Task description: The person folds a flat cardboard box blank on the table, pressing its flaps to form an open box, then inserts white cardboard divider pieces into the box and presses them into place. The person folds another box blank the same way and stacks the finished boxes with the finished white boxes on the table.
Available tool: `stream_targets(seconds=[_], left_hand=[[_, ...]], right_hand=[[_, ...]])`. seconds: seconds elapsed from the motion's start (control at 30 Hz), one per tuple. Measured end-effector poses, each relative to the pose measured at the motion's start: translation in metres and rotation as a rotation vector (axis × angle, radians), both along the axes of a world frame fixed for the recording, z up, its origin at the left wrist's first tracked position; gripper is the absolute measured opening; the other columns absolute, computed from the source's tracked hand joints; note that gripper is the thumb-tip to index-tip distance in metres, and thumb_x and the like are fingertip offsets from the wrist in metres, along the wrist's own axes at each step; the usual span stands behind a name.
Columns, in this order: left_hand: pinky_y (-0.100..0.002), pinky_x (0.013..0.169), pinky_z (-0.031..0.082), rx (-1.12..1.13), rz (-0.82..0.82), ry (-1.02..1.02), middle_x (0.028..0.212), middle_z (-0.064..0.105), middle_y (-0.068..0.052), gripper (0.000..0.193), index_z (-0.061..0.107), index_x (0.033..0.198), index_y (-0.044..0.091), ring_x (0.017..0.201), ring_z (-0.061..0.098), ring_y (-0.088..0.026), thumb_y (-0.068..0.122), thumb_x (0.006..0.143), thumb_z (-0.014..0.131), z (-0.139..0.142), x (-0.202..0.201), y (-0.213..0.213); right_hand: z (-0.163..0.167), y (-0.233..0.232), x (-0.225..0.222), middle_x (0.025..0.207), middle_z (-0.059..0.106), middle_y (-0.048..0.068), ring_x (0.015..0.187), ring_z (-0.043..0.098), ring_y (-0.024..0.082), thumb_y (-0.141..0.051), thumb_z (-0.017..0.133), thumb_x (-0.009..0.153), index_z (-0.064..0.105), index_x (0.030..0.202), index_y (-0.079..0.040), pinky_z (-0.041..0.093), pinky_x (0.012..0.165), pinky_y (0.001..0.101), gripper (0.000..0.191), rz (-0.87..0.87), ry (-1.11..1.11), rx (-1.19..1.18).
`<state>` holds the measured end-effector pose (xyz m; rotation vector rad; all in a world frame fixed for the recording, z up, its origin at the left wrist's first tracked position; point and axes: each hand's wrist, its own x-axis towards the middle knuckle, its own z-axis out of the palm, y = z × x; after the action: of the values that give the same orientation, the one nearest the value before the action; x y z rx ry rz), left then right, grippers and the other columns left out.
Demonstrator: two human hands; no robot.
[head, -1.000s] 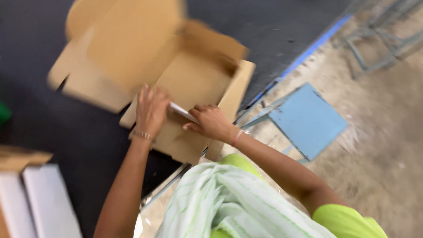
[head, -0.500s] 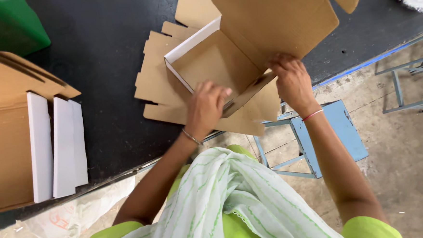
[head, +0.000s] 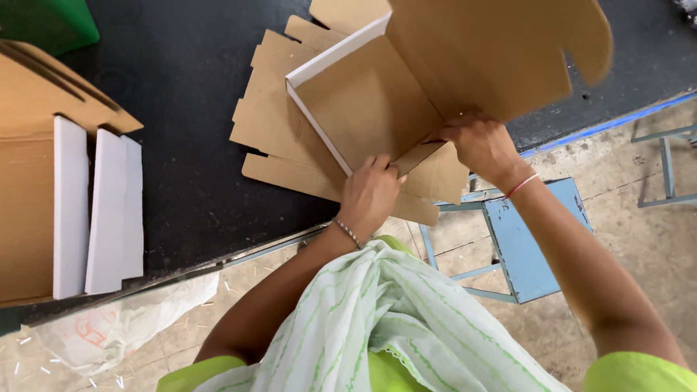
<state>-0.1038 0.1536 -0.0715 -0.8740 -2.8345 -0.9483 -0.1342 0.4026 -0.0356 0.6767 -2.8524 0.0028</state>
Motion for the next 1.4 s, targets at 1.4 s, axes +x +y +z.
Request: stream_targets(seconds=[1.4], left_hand=[[-0.049, 0.069, 0.055, -0.045, 0.267, -0.036, 0.088, 0.071, -0.014, 0.021, 0.072, 0.089, 0.01, 0.086, 0.071, -0.034, 0.031, 0.087, 0.069, -0.079, -0.037, 0.07]], right_hand=[[-0.065, 0.014, -0.063, 0.107, 0.072, 0.009, 0.102, 0.067, 0.032, -0.055, 0.078, 0.075, 0.074, 0.099, -0.012, 0.053, 0.089, 0.0441, 0.05, 0.349, -0.134, -0.05]])
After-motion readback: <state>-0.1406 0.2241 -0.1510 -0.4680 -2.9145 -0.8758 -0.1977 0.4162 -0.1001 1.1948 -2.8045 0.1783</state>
